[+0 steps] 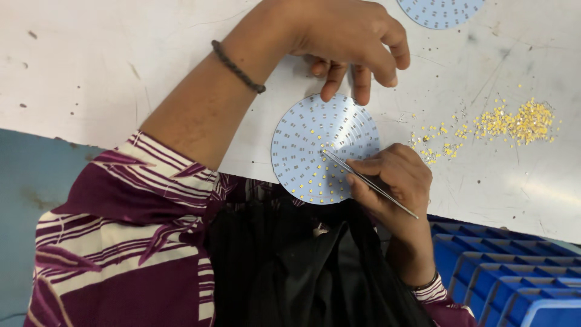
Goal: The person uses tweezers to pick up small yellow LED components from a pile on the table and places them one by one into designated spots on a circular LED board. The person continues this process throughout the clip, filling the board with LEDs.
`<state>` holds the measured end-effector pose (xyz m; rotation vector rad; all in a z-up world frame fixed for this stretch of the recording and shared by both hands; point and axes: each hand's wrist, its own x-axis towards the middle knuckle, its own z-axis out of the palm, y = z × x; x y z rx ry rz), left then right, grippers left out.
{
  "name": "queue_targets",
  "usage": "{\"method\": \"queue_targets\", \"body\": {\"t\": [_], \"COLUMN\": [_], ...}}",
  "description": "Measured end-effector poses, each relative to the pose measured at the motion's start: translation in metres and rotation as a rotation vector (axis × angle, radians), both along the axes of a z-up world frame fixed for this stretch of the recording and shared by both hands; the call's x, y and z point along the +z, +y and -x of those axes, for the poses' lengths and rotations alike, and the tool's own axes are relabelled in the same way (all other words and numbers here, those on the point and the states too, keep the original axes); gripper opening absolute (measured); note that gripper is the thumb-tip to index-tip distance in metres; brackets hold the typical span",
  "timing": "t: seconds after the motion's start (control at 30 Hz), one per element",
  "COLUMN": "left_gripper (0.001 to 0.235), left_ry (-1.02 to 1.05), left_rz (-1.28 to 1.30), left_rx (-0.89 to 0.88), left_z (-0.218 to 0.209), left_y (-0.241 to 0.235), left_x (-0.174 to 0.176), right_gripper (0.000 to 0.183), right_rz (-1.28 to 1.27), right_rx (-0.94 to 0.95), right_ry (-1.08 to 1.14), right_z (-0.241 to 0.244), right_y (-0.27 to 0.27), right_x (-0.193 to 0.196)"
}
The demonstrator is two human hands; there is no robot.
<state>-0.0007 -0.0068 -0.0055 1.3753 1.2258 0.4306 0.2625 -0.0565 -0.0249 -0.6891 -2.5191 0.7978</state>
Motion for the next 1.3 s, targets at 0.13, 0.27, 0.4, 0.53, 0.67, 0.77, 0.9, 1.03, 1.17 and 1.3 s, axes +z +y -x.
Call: {"method": "queue_targets", "body": {"t": [0.13, 0.27, 0.4, 0.53, 0.67, 0.77, 0.9, 1.03, 1.17, 1.3], "left_gripper": [0.062, 0.062, 0.062, 0.06, 0.061, 0.061, 0.06, 0.059, 0.06, 0.06], "left_ry": [-0.034, -0.044, -0.077, -0.067, -0.047, -0.037, -0.063, -0.071, -0.066, -0.014], "left_rz": [0.027, 0.015, 0.043, 0.025, 0.013, 0.01, 0.046, 0.038, 0.047, 0.031], "left_rx": [-0.004, -0.013, -0.013, -0.026, -0.021, -0.01, -0.017, -0.055, -0.077, -0.059], "left_z": [0.001, 0.001, 0.001, 0.001, 0.001, 0.001, 0.001, 0.002, 0.001, 0.0], "left_y": [0.001, 0.003, 0.004, 0.005, 0.005, 0.003, 0.005, 0.008, 0.013, 0.012], "left_x": [-0.002, -0.006, -0.007, -0.008, -0.008, -0.007, -0.006, -0.006, -0.007, -0.007], "right_gripper": [0.021, 0.021, 0.021, 0.022, 0.022, 0.022, 0.021, 0.019, 0.021, 0.017], "right_rz": [-0.012, -0.002, -0.059, -0.038, -0.029, -0.033, -0.002, 0.023, -0.045, -0.059], "right_rx": [0.065, 0.079, 0.119, 0.097, 0.095, 0.1, 0.068, -0.216, -0.366, -0.352], "right_ry": [-0.023, -0.042, -0.04, -0.044, -0.05, -0.053, 0.012, 0.196, 0.144, 0.096], "right_z": [0.005, 0.007, 0.015, 0.016, 0.017, 0.016, -0.002, -0.039, -0.074, -0.086], "right_y": [0.01, 0.016, 0.017, 0.015, 0.016, 0.017, 0.018, 0.015, 0.02, 0.021], "right_x": [0.002, 0.005, 0.0, 0.0, 0.001, -0.001, -0.002, -0.007, -0.013, -0.015]}}
